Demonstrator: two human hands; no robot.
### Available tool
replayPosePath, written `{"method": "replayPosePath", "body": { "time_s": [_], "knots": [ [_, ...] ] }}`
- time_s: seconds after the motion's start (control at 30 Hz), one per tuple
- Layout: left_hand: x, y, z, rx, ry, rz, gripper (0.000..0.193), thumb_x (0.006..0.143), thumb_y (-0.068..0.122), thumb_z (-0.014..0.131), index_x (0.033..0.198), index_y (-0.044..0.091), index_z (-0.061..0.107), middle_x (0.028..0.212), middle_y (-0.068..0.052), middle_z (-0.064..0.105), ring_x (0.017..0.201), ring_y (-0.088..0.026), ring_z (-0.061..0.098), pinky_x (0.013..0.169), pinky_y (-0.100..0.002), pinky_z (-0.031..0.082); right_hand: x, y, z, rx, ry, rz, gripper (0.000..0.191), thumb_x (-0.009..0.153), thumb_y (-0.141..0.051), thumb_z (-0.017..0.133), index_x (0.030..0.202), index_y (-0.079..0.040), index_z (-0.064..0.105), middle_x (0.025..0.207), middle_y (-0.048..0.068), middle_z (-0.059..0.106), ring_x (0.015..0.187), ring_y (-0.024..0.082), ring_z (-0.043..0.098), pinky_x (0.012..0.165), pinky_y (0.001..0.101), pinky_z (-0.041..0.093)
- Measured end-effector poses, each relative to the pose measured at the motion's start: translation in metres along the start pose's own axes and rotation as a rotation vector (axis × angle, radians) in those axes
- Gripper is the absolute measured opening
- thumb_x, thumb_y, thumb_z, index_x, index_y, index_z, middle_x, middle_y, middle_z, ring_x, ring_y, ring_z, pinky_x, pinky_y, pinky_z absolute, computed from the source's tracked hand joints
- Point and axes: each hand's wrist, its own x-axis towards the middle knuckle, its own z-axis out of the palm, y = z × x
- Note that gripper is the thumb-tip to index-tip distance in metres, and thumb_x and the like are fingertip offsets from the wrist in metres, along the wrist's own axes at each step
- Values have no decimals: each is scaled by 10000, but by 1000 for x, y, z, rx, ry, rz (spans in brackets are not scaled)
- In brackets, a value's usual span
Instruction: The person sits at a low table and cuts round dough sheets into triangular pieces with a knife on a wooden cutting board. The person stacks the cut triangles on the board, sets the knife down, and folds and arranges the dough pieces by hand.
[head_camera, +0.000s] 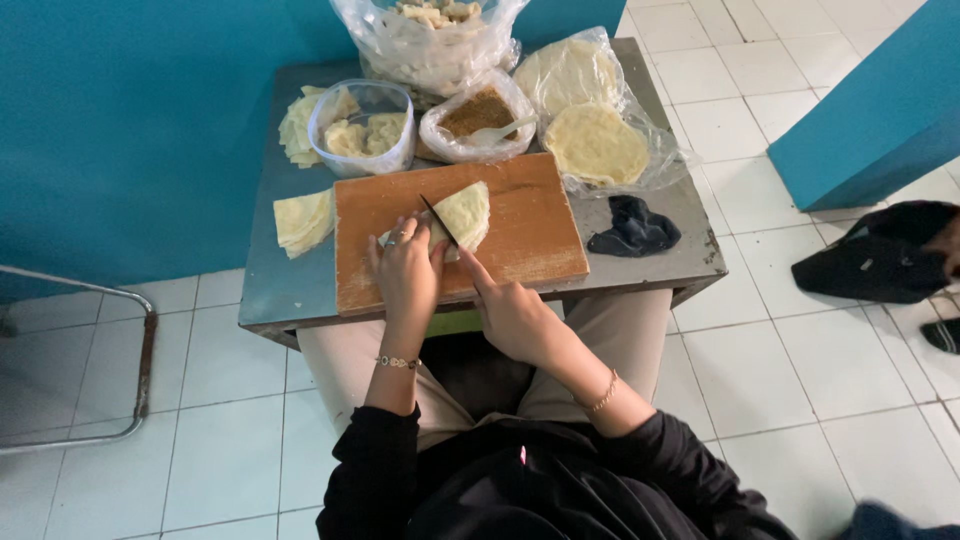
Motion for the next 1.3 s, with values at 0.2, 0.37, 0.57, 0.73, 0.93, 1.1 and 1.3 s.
{"method": "replayPosePath", "body": {
  "time_s": [0.2,0.37,0.57,0.73,0.93,1.1,1.3],
  "knots": [
    [3,-3,2,-28,34,61,434,943,307,694,1321,97,668,1400,-77,630,1329,-274,551,1147,-587,284,0,1,-1,41,0,13,732,968,-129,526,1616,-177,187,856,321,692,811,534,676,739,601,544],
    [5,-4,0,-27,18,28,422,919,318,707,1286,110,687,1364,-62,645,1315,-255,565,1150,-596,292,12,3,-1,-48,-121,112,736,995,-172,503,1636,-209,143,813,348,685,817,542,674,781,598,539],
    [7,-3,1,-5,40,54,364,910,309,718,1202,91,708,1360,-56,656,1300,-257,571,1142,-589,308,-10,9,-2,42,-49,57,760,950,-163,506,1626,-213,162,887,331,691,855,539,674,806,598,538],
    [9,-5,2,-2,-7,56,363,914,311,718,1195,82,710,1332,-66,666,1278,-262,589,1147,-571,312,7,5,0,0,19,-26,717,975,-162,514,1620,-199,202,993,345,683,872,550,667,781,608,530],
    [7,-4,1,-24,13,37,386,899,332,726,1196,87,711,1337,-73,662,1237,-266,597,1135,-584,294,-2,14,2,-55,-3,-5,718,1003,-203,510,1641,-223,181,974,372,686,908,543,671,832,589,529],
    [9,-3,1,7,34,86,347,909,314,728,1168,83,715,1384,-76,654,1291,-283,579,1148,-563,295,-7,21,5,-3,63,-118,787,924,-142,541,1624,-187,185,872,364,658,800,556,669,728,610,535],
    [12,-5,-1,-42,-36,24,351,894,306,741,1169,89,722,1319,-70,683,1273,-263,597,1146,-570,300,3,2,-7,-9,-72,80,701,1026,-223,495,1626,-252,133,815,317,683,788,535,668,734,619,522]
  ]
}}
